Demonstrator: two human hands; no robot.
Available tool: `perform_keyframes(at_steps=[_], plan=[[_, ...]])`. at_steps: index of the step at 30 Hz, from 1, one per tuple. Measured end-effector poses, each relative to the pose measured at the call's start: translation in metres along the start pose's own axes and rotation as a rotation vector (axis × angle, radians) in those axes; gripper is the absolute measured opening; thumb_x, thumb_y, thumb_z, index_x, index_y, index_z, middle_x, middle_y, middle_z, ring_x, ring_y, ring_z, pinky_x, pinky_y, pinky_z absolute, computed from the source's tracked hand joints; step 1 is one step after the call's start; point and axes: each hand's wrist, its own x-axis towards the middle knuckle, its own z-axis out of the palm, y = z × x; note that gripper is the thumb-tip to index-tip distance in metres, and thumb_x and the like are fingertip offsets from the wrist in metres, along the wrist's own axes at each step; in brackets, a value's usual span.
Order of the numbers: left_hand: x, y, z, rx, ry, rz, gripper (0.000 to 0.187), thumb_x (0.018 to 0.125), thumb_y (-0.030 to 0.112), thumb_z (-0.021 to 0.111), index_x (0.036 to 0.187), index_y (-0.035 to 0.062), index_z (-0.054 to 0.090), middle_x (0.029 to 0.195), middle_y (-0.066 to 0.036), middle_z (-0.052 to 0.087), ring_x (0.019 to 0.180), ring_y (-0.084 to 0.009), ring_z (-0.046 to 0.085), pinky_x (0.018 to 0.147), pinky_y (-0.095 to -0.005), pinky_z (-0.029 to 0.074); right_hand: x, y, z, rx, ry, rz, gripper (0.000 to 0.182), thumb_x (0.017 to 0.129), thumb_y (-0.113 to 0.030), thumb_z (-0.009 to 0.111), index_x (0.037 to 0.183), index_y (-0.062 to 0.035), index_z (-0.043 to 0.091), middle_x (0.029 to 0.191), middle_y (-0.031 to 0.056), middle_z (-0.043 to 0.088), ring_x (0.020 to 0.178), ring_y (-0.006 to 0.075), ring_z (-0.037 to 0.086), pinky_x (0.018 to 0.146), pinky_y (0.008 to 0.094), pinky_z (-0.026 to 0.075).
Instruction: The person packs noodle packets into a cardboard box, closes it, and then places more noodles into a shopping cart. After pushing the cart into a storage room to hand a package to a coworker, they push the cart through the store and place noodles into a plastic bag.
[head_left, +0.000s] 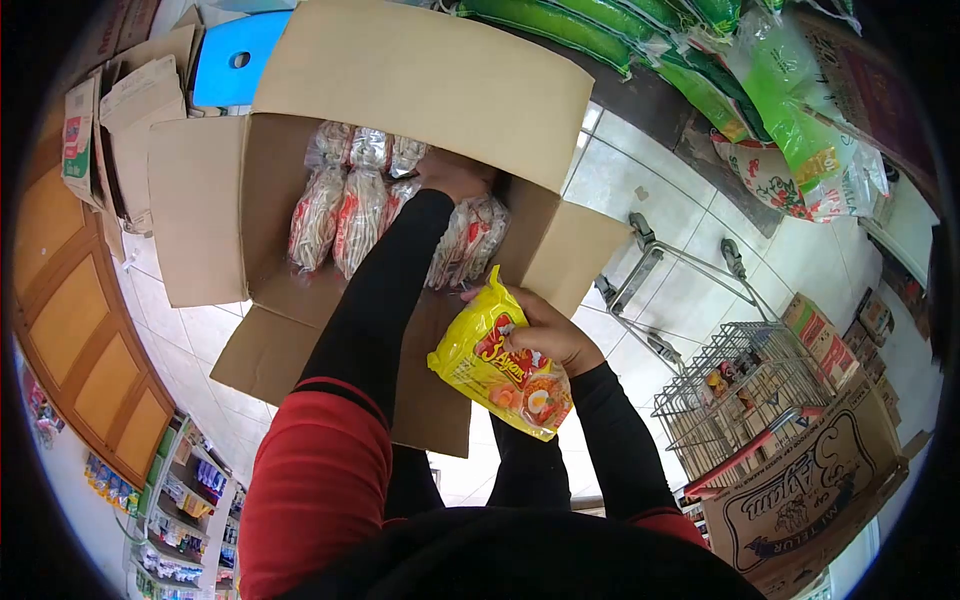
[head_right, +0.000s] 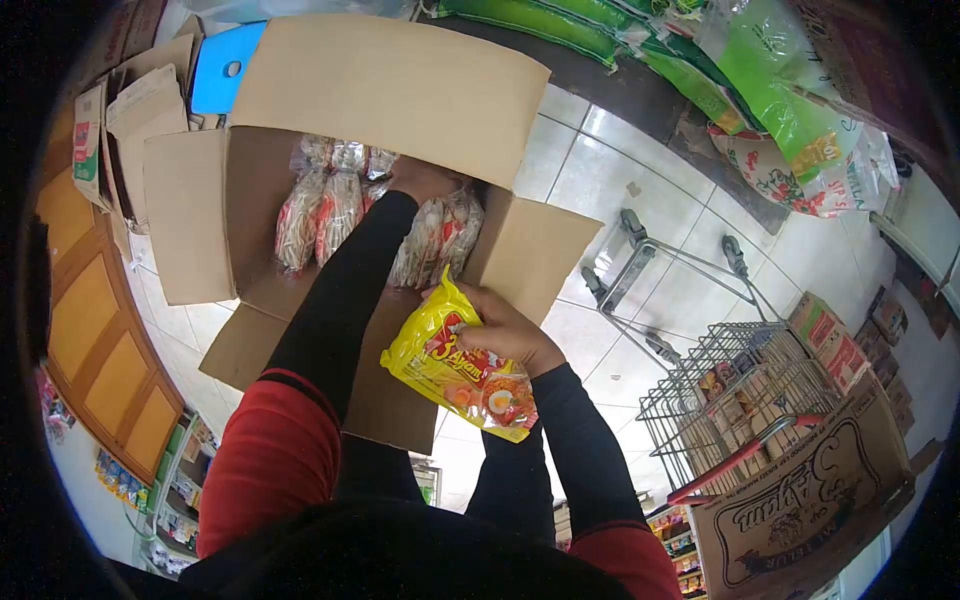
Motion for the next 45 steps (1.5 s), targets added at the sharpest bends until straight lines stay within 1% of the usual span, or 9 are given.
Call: perform_keyframes(at_steps=[14,24,25,28,29,33,36,40,45], plan=[[0.028,-0.008,0.041,0.059,0.096,0.088,0.059,0.065,0.050,0.061,0.115,0.0181,0.057,0.120,-0.009,0.055,0.108,-0.0246,0.054,0.089,-0.0351,0.044,0.001,0.002,-0.003,0.065,-0.019,-0.014,0.058,0.064,-0.006,0.053,0.121,-0.0005,0.046,0.108,0.0095,0.057,0.101,0.0172,0.055,0.091,0.0268,0.040],[-0.029,0.014,0.037,-0.345,0.023,0.106,0.052,0.069,0.050,0.057,0.113,0.0230,0.058,0.106,-0.009,0.062,0.097,-0.0300,0.059,0.078,-0.0411,0.049,-0.025,0.026,0.008,0.145,0.070,-0.061,0.058,0.066,-0.003,0.053,0.123,0.0006,0.043,0.112,0.0104,0.056,0.106,0.0197,0.053,0.094,0.0294,0.038],[-0.032,0.009,0.031,-0.346,-0.280,0.171,0.053,0.077,0.045,0.054,0.111,0.0043,0.055,0.100,-0.019,0.061,0.090,-0.0333,0.060,0.079,-0.0426,0.047,-0.031,0.027,0.011,0.095,0.226,-0.144,0.053,0.068,-0.002,0.053,0.121,0.0011,0.045,0.110,0.0095,0.057,0.103,0.0186,0.053,0.092,0.0292,0.039],[-0.057,0.003,0.047,-0.025,-0.115,0.303,0.073,0.074,0.048,0.057,0.123,-0.0041,0.043,0.098,-0.023,0.061,0.093,-0.0346,0.060,0.085,-0.0429,0.045,-0.041,0.007,0.037,-0.005,0.563,-0.413,0.037,0.075,0.002,0.053,0.112,0.0023,0.051,0.101,0.0083,0.060,0.091,0.0144,0.057,0.081,0.0267,0.045],[-0.059,-0.001,0.052,-0.094,-0.153,0.349,0.079,0.077,0.043,0.057,0.122,-0.0173,0.032,0.096,-0.029,0.059,0.094,-0.0349,0.059,0.088,-0.0447,0.042,-0.042,-0.007,0.049,-0.091,0.617,-0.480,0.035,0.076,0.002,0.055,0.111,0.0023,0.051,0.101,0.0083,0.060,0.090,0.0140,0.058,0.079,0.0263,0.046],[-0.117,-0.017,-0.047,-0.855,-0.081,0.281,0.038,0.085,0.027,0.050,0.110,-0.0014,0.055,0.100,-0.018,0.062,0.095,-0.0291,0.058,0.086,-0.0345,0.044,-0.027,-0.050,0.085,-0.457,0.704,-0.656,0.031,0.078,-0.001,0.057,0.108,0.0040,0.052,0.103,0.0117,0.059,0.091,0.0194,0.059,0.079,0.0286,0.046],[-0.140,-0.052,-0.076,-2.268,-0.463,0.191,0.038,0.087,0.020,0.053,0.121,0.0035,0.048,0.111,-0.008,0.058,0.101,-0.0198,0.055,0.092,-0.0320,0.040,0.007,-0.071,0.078,-0.965,0.617,-0.800,0.040,0.076,-0.005,0.061,0.113,0.0028,0.048,0.097,0.0170,0.060,0.090,0.0298,0.059,0.079,0.0339,0.046],[-0.164,-0.053,-0.069,-2.150,-0.197,0.387,0.040,0.086,0.017,0.058,0.122,0.0049,0.044,0.116,-0.006,0.055,0.103,-0.0159,0.053,0.092,-0.0329,0.040,0.074,-0.076,0.091,-0.886,0.766,-0.729,0.052,0.074,-0.011,0.063,0.120,0.0012,0.041,0.106,0.0212,0.054,0.097,0.0357,0.054,0.084,0.0407,0.043],[-0.142,-0.063,-0.038,-2.043,0.083,0.070,0.035,0.086,0.008,0.056,0.119,0.0045,0.045,0.116,-0.007,0.054,0.103,-0.0158,0.053,0.089,-0.0320,0.044,0.071,-0.075,0.102,-1.135,0.711,-0.838,0.053,0.075,-0.012,0.062,0.121,0.0020,0.039,0.117,0.0233,0.044,0.108,0.0391,0.044,0.091,0.0422,0.037]])
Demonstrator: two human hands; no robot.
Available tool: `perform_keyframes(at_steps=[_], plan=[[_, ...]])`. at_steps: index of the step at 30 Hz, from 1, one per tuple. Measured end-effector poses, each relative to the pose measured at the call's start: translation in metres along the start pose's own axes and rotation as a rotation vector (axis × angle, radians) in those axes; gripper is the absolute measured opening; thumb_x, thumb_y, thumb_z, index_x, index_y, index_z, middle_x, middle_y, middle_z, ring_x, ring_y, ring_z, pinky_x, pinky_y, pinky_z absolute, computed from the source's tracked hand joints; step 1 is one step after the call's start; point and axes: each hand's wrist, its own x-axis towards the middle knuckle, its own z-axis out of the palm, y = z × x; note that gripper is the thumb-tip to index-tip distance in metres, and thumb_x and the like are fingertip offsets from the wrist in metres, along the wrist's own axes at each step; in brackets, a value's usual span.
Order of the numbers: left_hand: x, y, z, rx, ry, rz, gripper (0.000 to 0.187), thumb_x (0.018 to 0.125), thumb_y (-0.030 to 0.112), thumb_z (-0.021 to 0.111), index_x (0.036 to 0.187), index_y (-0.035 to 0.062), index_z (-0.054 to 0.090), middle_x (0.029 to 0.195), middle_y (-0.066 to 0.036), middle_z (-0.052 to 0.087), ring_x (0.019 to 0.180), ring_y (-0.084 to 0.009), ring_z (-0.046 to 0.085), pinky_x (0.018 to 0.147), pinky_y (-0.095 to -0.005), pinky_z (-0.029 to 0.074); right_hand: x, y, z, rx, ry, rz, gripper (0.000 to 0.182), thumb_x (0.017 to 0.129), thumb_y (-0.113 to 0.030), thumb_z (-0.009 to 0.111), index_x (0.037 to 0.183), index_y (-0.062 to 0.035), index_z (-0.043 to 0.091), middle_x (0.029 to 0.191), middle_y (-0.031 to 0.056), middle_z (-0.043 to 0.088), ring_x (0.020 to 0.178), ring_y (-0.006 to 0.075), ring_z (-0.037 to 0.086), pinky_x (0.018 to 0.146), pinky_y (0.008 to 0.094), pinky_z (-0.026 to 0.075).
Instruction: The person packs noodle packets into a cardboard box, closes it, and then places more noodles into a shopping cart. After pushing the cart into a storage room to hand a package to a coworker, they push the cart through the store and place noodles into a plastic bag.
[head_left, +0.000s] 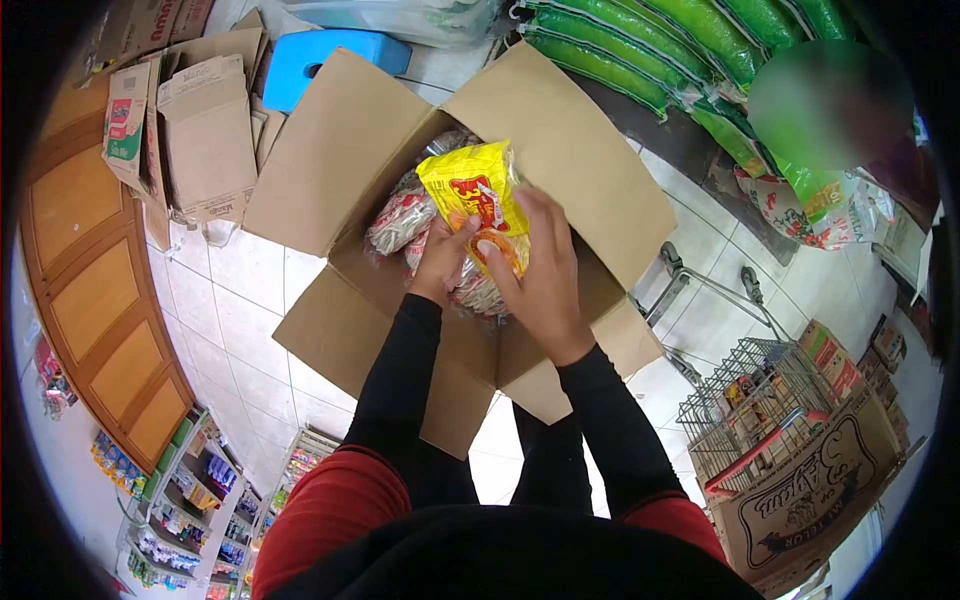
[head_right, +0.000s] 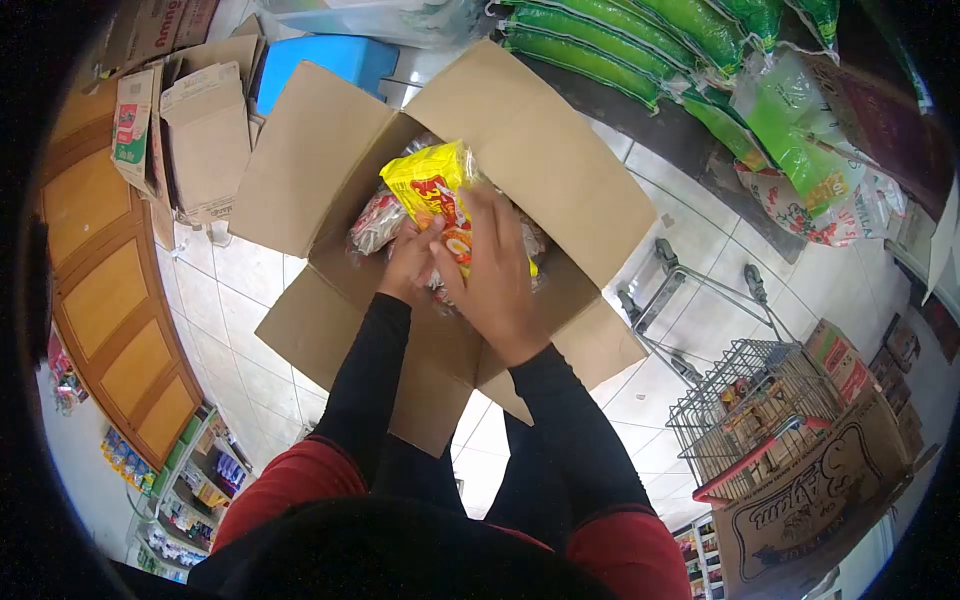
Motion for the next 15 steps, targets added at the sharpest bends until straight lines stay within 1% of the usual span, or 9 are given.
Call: perform_keyframes(at_steps=[1,3,4,7,9,10,11,14,15], plan=[[0.005,-0.003,0.000,0.085,0.018,0.031,0.032,0.089,0.010,0.052,0.119,0.0042,0.044,0.119,-0.008,0.052,0.105,-0.0169,0.053,0.088,-0.0338,0.044,-0.008,0.002,-0.005,-0.007,0.000,0.001,0.053,0.075,-0.012,0.062,0.121,0.0020,0.039,0.117,0.0233,0.044,0.108,0.0391,0.044,0.091,0.0422,0.037],[0.005,-0.007,0.002,0.057,-0.007,0.066,0.030,0.090,0.012,0.050,0.119,0.0044,0.044,0.118,-0.008,0.052,0.106,-0.0174,0.052,0.090,-0.0352,0.043,-0.030,0.014,-0.011,0.090,-0.177,0.061,0.055,0.074,-0.012,0.063,0.122,0.0016,0.038,0.117,0.0232,0.043,0.108,0.0389,0.043,0.093,0.0418,0.036],[0.001,-0.006,0.006,-0.008,0.014,0.060,0.030,0.091,0.012,0.050,0.119,0.0049,0.044,0.119,-0.007,0.052,0.106,-0.0177,0.052,0.092,-0.0361,0.042,-0.040,0.022,-0.010,0.090,-0.178,0.063,0.055,0.074,-0.012,0.063,0.122,0.0016,0.038,0.117,0.0232,0.043,0.108,0.0389,0.043,0.093,0.0418,0.036],[-0.012,-0.015,0.000,-0.147,0.029,0.041,0.032,0.091,0.016,0.050,0.121,0.0065,0.043,0.122,-0.007,0.051,0.111,-0.0199,0.050,0.097,-0.0389,0.038,-0.062,0.050,0.000,-0.086,0.006,0.173,0.059,0.071,-0.015,0.068,0.121,0.0007,0.040,0.116,0.0218,0.045,0.108,0.0366,0.045,0.093,0.0410,0.037],[-0.023,-0.022,-0.004,-0.239,-0.049,-0.031,0.034,0.091,0.019,0.049,0.122,0.0072,0.042,0.124,-0.007,0.049,0.116,-0.0213,0.047,0.100,-0.0402,0.036,-0.071,0.064,0.006,-0.028,0.112,0.455,0.070,0.065,-0.019,0.074,0.122,0.0005,0.040,0.113,0.0198,0.048,0.105,0.0333,0.049,0.090,0.0390,0.040],[-0.025,-0.025,-0.005,-0.195,-0.021,-0.062,0.036,0.091,0.021,0.049,0.124,0.0073,0.042,0.125,-0.007,0.048,0.118,-0.0216,0.045,0.101,-0.0402,0.035,-0.073,0.073,0.008,0.132,0.002,0.602,0.076,0.058,-0.022,0.081,0.120,0.0008,0.043,0.110,0.0181,0.056,0.101,0.0260,0.056,0.087,0.0336,0.045],[-0.026,-0.027,-0.009,-0.191,-0.016,-0.067,0.036,0.091,0.021,0.049,0.124,0.0073,0.042,0.125,-0.007,0.048,0.118,-0.0216,0.045,0.101,-0.0402,0.035,-0.077,0.080,0.006,0.137,0.001,0.608,0.076,0.058,-0.022,0.081,0.120,0.0008,0.043,0.110,0.0181,0.056,0.101,0.0260,0.056,0.087,0.0336,0.045],[-0.028,-0.021,-0.009,-0.205,-0.020,-0.207,0.031,0.093,0.016,0.045,0.122,0.0038,0.044,0.122,-0.008,0.051,0.112,-0.0197,0.050,0.097,-0.0360,0.039,-0.073,0.082,-0.008,0.132,-0.368,0.755,0.052,0.060,-0.021,0.079,0.102,-0.0002,0.057,0.092,0.0138,0.064,0.086,0.0216,0.063,0.076,0.0305,0.048],[-0.028,-0.018,-0.009,-0.203,-0.013,-0.208,0.031,0.093,0.016,0.045,0.122,0.0038,0.044,0.122,-0.008,0.051,0.112,-0.0197,0.050,0.097,-0.0360,0.039,-0.073,0.077,-0.012,0.137,-0.372,0.757,0.052,0.060,-0.021,0.079,0.102,-0.0002,0.057,0.092,0.0138,0.064,0.086,0.0216,0.063,0.076,0.0305,0.048]])
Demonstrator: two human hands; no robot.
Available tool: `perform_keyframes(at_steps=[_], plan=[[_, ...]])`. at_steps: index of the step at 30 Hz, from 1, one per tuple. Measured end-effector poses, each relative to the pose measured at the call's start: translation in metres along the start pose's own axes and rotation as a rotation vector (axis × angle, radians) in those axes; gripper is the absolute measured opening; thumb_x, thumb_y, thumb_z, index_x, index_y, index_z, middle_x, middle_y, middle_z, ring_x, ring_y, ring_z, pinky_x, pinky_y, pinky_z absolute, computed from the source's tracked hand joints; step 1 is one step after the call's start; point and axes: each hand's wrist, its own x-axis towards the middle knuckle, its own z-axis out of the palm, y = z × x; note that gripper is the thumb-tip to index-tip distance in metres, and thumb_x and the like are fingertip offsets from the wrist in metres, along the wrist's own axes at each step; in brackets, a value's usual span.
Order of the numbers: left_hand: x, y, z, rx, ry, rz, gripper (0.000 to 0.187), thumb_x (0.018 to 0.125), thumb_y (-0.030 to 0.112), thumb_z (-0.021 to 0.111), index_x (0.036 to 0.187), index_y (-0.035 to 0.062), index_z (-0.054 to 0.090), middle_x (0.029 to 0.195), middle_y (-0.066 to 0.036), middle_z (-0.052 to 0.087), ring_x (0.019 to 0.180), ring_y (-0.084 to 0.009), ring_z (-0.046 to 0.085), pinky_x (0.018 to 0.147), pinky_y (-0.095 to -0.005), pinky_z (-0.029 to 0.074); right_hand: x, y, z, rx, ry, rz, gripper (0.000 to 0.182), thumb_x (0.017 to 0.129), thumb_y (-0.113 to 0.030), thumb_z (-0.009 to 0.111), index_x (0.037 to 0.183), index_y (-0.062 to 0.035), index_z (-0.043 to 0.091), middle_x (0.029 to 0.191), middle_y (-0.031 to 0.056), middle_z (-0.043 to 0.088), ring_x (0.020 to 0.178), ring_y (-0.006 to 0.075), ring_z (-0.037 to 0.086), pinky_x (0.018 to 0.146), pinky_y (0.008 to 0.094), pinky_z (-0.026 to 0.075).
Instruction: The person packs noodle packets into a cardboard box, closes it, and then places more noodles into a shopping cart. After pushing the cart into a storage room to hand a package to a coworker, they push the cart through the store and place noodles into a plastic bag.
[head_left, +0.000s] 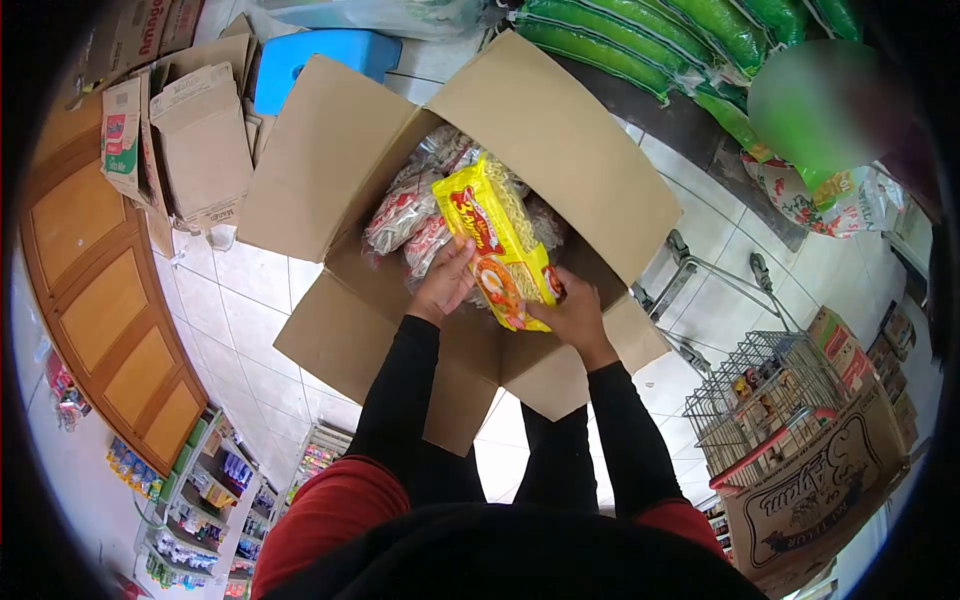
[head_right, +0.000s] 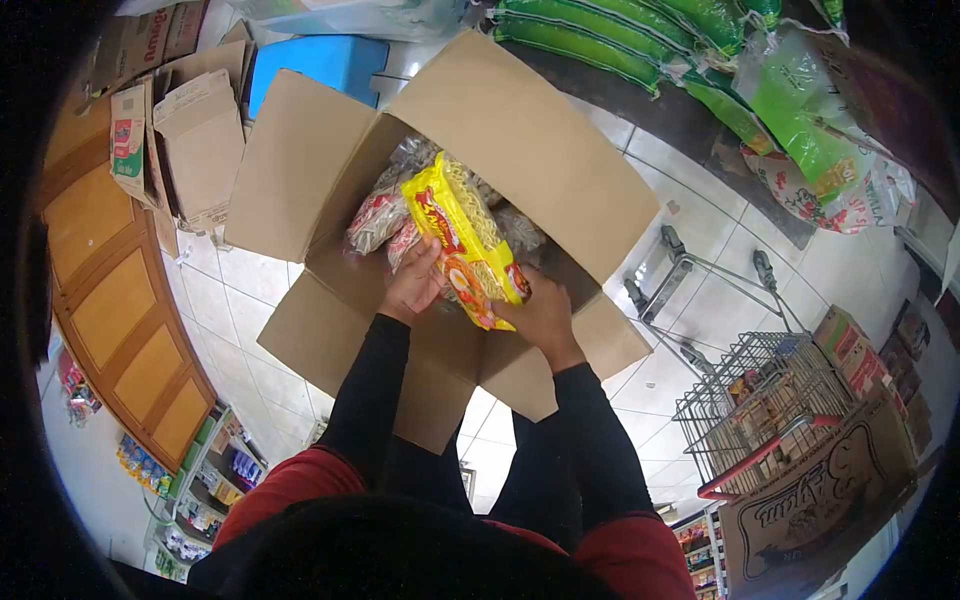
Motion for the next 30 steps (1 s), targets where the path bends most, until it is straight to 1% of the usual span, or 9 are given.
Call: perform_keyframes(at_steps=[4,6,7,15,21,25,27,28,30], plan=[[0.002,0.011,-0.006,0.388,0.202,0.386,0.040,0.084,0.008,0.053,0.123,0.0024,0.043,0.121,-0.012,0.050,0.109,-0.0218,0.049,0.094,-0.0351,0.038,-0.030,-0.003,-0.006,-0.186,0.187,-0.225,0.035,0.063,-0.018,0.073,0.087,-0.0003,0.054,0.079,0.0152,0.058,0.071,0.0304,0.058,0.063,0.0359,0.046],[-0.001,0.015,-0.008,1.806,0.432,0.643,0.062,0.072,0.015,0.067,0.126,0.0023,0.039,0.120,-0.016,0.047,0.113,-0.0291,0.044,0.095,-0.0391,0.034,-0.044,-0.011,-0.011,-0.405,0.369,-0.315,0.032,0.063,-0.014,0.071,0.082,-0.0005,0.050,0.074,0.0147,0.053,0.070,0.0331,0.053,0.060,0.0394,0.043],[0.002,0.012,-0.003,1.945,0.469,0.668,0.077,0.062,0.019,0.074,0.127,0.0032,0.036,0.119,-0.017,0.044,0.113,-0.0340,0.039,0.094,-0.0420,0.032,-0.046,-0.011,-0.012,-0.429,0.368,-0.329,0.030,0.063,-0.012,0.070,0.081,-0.0006,0.048,0.075,0.0153,0.050,0.071,0.0340,0.051,0.061,0.0414,0.042],[0.017,0.020,-0.033,1.928,0.577,0.475,0.074,0.058,0.021,0.078,0.119,0.0021,0.040,0.115,-0.017,0.047,0.104,-0.0335,0.046,0.088,-0.0399,0.039,0.028,0.001,0.020,-0.177,0.384,-0.328,0.035,0.066,-0.009,0.067,0.096,0.0008,0.053,0.092,0.0179,0.056,0.088,0.0371,0.053,0.077,0.0407,0.044],[-0.003,0.019,-0.035,1.924,0.796,0.401,0.064,0.060,0.016,0.076,0.112,0.0011,0.042,0.109,-0.017,0.049,0.101,-0.0338,0.047,0.088,-0.0398,0.040,0.091,0.038,0.066,0.798,0.554,-0.056,0.042,0.069,-0.004,0.074,0.105,0.0034,0.052,0.101,0.0101,0.058,0.092,0.0185,0.056,0.082,0.0289,0.044],[-0.006,0.010,-0.042,2.048,0.878,0.369,0.064,0.062,0.016,0.075,0.114,0.0018,0.041,0.108,-0.015,0.047,0.102,-0.0324,0.046,0.085,-0.0404,0.040,0.100,0.025,0.090,0.860,0.604,0.056,0.055,0.070,-0.003,0.073,0.116,0.0041,0.043,0.111,0.0121,0.053,0.100,0.0197,0.052,0.088,0.0292,0.041],[-0.007,0.008,-0.041,2.058,0.902,0.330,0.064,0.062,0.016,0.074,0.114,0.0021,0.040,0.108,-0.014,0.046,0.102,-0.0319,0.045,0.084,-0.0408,0.040,0.112,0.034,0.112,0.373,0.687,0.067,0.061,0.068,-0.008,0.074,0.117,0.0052,0.040,0.108,0.0211,0.054,0.102,0.0329,0.053,0.091,0.0359,0.039],[-0.007,0.007,-0.041,2.047,0.910,0.351,0.064,0.062,0.016,0.074,0.115,0.0020,0.039,0.108,-0.014,0.046,0.103,-0.0316,0.045,0.083,-0.0414,0.040,0.113,0.032,0.115,0.377,0.684,0.070,0.061,0.068,-0.008,0.074,0.117,0.0052,0.040,0.108,0.0211,0.054,0.102,0.0329,0.053,0.091,0.0359,0.039],[-0.006,0.005,-0.043,2.047,0.915,0.374,0.065,0.062,0.015,0.073,0.116,0.0020,0.039,0.108,-0.013,0.045,0.103,-0.0314,0.044,0.082,-0.0419,0.040,0.114,0.026,0.116,0.284,0.763,-0.257,0.061,0.070,-0.010,0.071,0.118,0.0065,0.038,0.110,0.0239,0.053,0.105,0.0386,0.051,0.093,0.0376,0.037]])
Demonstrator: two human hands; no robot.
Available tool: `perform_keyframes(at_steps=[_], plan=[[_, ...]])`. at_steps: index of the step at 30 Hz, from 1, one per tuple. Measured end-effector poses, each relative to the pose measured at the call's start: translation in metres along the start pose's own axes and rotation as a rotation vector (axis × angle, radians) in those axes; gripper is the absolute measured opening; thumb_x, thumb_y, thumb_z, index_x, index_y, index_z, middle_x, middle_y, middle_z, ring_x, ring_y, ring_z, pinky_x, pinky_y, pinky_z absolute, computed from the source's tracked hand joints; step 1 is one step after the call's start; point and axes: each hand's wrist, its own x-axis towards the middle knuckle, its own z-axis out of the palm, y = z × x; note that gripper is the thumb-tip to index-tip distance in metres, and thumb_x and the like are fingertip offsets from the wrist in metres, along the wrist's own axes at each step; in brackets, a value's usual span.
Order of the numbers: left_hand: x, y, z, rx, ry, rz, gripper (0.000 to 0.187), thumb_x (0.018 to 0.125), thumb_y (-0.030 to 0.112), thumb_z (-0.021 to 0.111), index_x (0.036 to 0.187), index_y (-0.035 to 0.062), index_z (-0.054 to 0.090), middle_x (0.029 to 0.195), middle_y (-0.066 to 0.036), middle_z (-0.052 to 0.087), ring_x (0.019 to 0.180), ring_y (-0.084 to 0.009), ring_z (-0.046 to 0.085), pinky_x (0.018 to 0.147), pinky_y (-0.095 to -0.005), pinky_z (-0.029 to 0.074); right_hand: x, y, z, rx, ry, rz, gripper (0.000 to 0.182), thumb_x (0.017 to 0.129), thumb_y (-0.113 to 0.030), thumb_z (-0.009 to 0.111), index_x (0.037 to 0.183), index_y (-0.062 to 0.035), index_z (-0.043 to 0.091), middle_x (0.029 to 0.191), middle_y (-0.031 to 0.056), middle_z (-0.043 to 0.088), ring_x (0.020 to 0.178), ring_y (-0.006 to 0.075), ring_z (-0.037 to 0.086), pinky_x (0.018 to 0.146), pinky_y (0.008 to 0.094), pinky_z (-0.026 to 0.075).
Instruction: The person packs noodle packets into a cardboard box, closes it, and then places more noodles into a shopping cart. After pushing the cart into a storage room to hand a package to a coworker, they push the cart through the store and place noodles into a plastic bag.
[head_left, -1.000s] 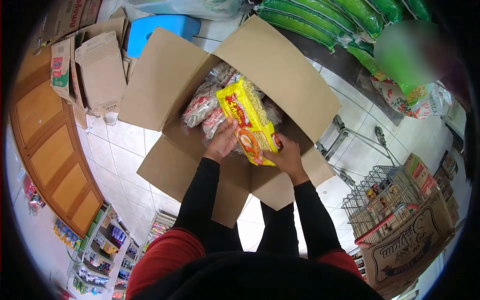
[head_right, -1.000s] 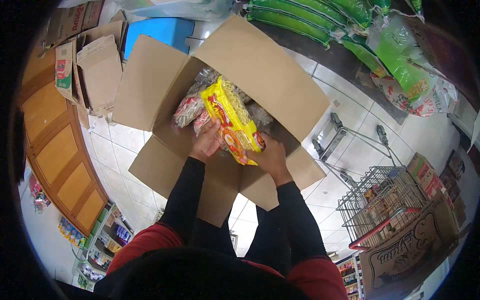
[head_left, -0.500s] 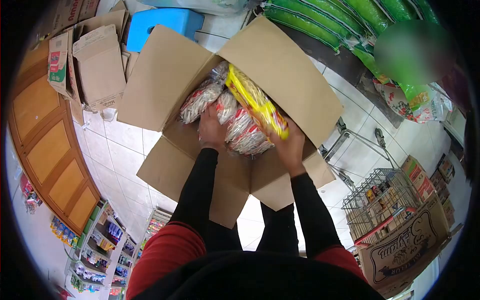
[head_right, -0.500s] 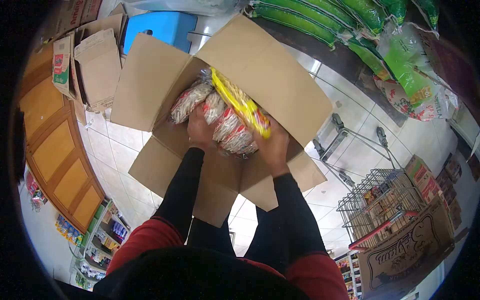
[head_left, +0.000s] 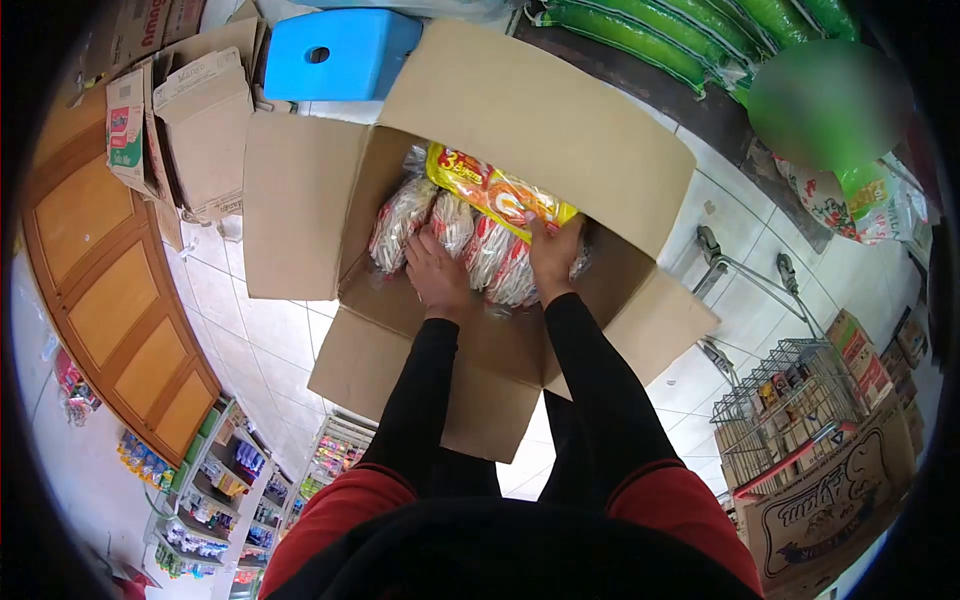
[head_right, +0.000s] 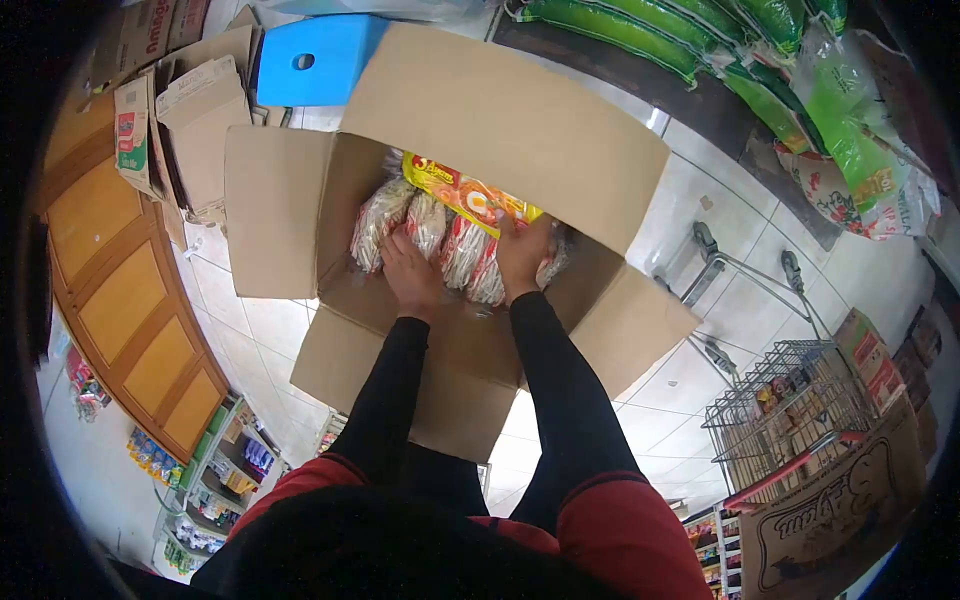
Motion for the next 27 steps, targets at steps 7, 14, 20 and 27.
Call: perform_keyframes(at_steps=[7,14,20,27], plan=[[-0.006,0.002,0.002,-0.043,0.124,0.037,0.066,0.065,0.015,0.070,0.120,-0.0009,0.035,0.113,-0.020,0.041,0.109,-0.0367,0.040,0.090,-0.0460,0.034,0.041,0.004,0.005,-0.312,-0.321,0.039,0.063,0.072,-0.029,0.072,0.112,0.0097,0.044,0.107,0.0297,0.052,0.103,0.0428,0.048,0.090,0.0425,0.038],[0.034,0.034,-0.020,0.173,0.102,0.400,0.069,0.073,0.035,0.062,0.132,0.0100,0.036,0.141,-0.013,0.028,0.126,-0.0356,0.029,0.097,-0.0675,0.011,0.016,-0.024,0.001,-0.455,-0.215,0.020,0.066,0.071,-0.023,0.071,0.118,0.0106,0.040,0.119,0.0302,0.043,0.112,0.0424,0.041,0.096,0.0427,0.035],[0.038,0.050,-0.052,0.221,-0.338,0.314,0.072,0.075,0.045,0.058,0.135,0.0129,0.033,0.141,-0.009,0.029,0.126,-0.0323,0.031,0.093,-0.0736,0.008,-0.049,-0.093,-0.125,-0.212,-0.435,-0.226,0.053,0.076,-0.011,0.061,0.122,0.0029,0.039,0.123,0.0255,0.039,0.115,0.0415,0.038,0.099,0.0436,0.032],[-0.065,0.046,-0.147,0.304,-0.493,0.878,0.055,0.076,0.039,0.054,0.121,0.0090,0.046,0.117,-0.013,0.052,0.109,-0.0283,0.049,0.094,-0.0629,0.023,-0.128,-0.250,-0.370,-0.056,-0.404,-0.155,0.031,0.078,-0.006,0.061,0.107,-0.0008,0.055,0.096,0.0155,0.058,0.085,0.0277,0.059,0.073,0.0318,0.048]])
